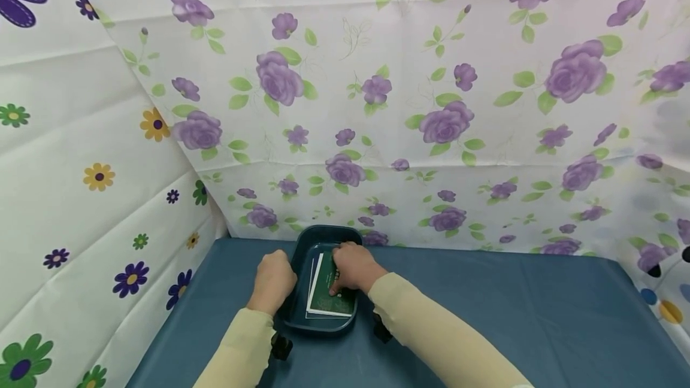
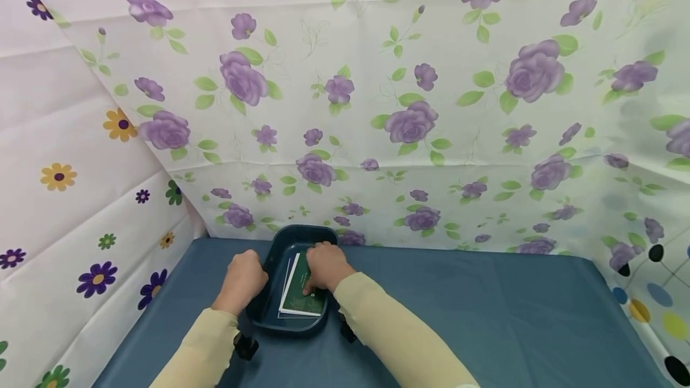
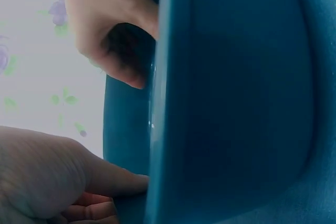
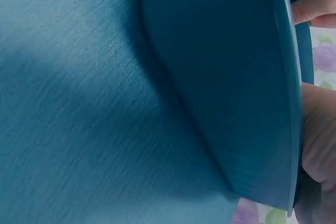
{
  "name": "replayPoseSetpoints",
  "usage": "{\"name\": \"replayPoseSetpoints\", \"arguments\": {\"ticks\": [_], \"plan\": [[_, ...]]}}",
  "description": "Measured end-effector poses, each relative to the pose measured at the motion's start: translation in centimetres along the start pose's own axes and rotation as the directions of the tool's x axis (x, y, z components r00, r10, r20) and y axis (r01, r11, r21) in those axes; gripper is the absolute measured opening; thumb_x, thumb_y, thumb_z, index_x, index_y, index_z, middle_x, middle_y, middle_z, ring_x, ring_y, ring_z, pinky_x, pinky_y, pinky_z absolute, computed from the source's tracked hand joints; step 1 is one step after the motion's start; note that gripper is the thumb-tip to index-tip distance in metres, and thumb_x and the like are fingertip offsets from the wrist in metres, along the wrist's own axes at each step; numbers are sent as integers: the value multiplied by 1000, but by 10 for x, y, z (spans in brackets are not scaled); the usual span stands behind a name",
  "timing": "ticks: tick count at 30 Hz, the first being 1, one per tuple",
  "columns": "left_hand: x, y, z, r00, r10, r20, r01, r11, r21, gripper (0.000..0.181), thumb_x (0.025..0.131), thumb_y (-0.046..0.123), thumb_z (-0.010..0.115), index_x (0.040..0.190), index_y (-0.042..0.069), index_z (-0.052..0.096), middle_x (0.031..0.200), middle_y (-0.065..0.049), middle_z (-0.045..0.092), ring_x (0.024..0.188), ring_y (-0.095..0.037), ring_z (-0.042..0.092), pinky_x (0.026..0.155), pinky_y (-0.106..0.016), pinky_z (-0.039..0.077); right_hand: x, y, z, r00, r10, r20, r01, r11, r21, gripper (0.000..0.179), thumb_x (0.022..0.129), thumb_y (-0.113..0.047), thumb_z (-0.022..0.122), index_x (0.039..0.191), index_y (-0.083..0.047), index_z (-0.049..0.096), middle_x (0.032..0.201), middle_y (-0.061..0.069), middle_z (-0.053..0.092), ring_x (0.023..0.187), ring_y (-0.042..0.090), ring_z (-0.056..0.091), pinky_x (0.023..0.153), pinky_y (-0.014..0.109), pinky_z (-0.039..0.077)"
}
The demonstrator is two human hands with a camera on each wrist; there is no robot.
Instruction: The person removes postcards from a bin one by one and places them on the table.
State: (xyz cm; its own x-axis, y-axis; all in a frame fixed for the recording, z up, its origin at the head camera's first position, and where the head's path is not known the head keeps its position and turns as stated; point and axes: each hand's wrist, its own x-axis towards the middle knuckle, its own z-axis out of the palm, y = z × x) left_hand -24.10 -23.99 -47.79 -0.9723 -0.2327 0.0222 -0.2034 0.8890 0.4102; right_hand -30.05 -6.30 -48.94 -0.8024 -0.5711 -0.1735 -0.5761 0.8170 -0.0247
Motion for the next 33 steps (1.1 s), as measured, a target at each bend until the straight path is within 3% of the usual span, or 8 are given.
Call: {"name": "replayPoseSetpoints", "arguments": {"ticks": [4, 7, 12, 15, 21, 28, 33], "plan": [[1, 0, 0, 1000, -7, 8, 7, 1000, 10, 19, 82, 0, 55, 64, 6, 53, 55, -9, 50, 47, -18, 46, 42, -31, 34, 3, -6, -1, 997, 64, 53, -59, 994, -96, 91, 59, -73, 68, 127, -13, 54, 123, 7, 57, 107, 25, 53, 90, 38, 47], [1, 1, 0, 1000, -10, 21, 10, 1000, 12, 19, 83, 1, 55, 64, 6, 54, 55, -9, 51, 47, -19, 48, 42, -31, 35, 6, -8, 0, 992, 99, 81, -88, 987, -136, 88, 57, -75, 67, 122, -16, 59, 115, 5, 61, 99, 25, 55, 88, 38, 47], [1, 0, -1, 999, -25, 25, 24, 999, 23, 18, 83, 3, 56, 65, 6, 55, 57, -10, 53, 48, -19, 51, 43, -31, 36, 13, -8, 2, 993, 92, 74, -87, 994, -72, 65, 53, -70, 74, 98, -24, 66, 100, -1, 67, 88, 23, 61, 81, 39, 50], [1, 1, 0, 999, -28, 19, 27, 999, 32, 17, 82, 3, 57, 65, 6, 56, 58, -10, 54, 49, -19, 51, 43, -31, 37, 16, -5, 4, 994, 84, 67, -82, 996, -36, 61, 51, -68, 76, 93, -25, 66, 97, -1, 67, 88, 23, 62, 79, 39, 50], [0, 3, -1, 1000, -22, 9, 21, 999, 37, 13, 81, 2, 58, 68, 5, 60, 62, -12, 58, 51, -20, 55, 44, -32, 40, 16, -4, 6, 996, 84, 19, -83, 995, -45, 70, 48, -70, 76, 99, -22, 66, 104, 3, 65, 92, 26, 58, 86, 42, 48], [-1, 3, -4, 1000, -11, 11, 11, 999, 37, 13, 82, 1, 56, 69, 4, 59, 62, -12, 57, 51, -20, 53, 44, -32, 39, 10, -5, 6, 996, 72, -43, -76, 993, -92, 89, 50, -73, 72, 117, -15, 60, 108, 7, 61, 99, 27, 57, 89, 41, 47], [-1, 3, -2, 1000, -11, 5, 11, 999, 40, 13, 82, 2, 56, 70, 5, 59, 63, -12, 58, 51, -21, 55, 44, -32, 39, 8, 0, 4, 991, 61, -122, -69, 996, -58, 92, 52, -67, 77, 124, -15, 54, 114, 9, 57, 104, 27, 55, 90, 42, 46]]}}
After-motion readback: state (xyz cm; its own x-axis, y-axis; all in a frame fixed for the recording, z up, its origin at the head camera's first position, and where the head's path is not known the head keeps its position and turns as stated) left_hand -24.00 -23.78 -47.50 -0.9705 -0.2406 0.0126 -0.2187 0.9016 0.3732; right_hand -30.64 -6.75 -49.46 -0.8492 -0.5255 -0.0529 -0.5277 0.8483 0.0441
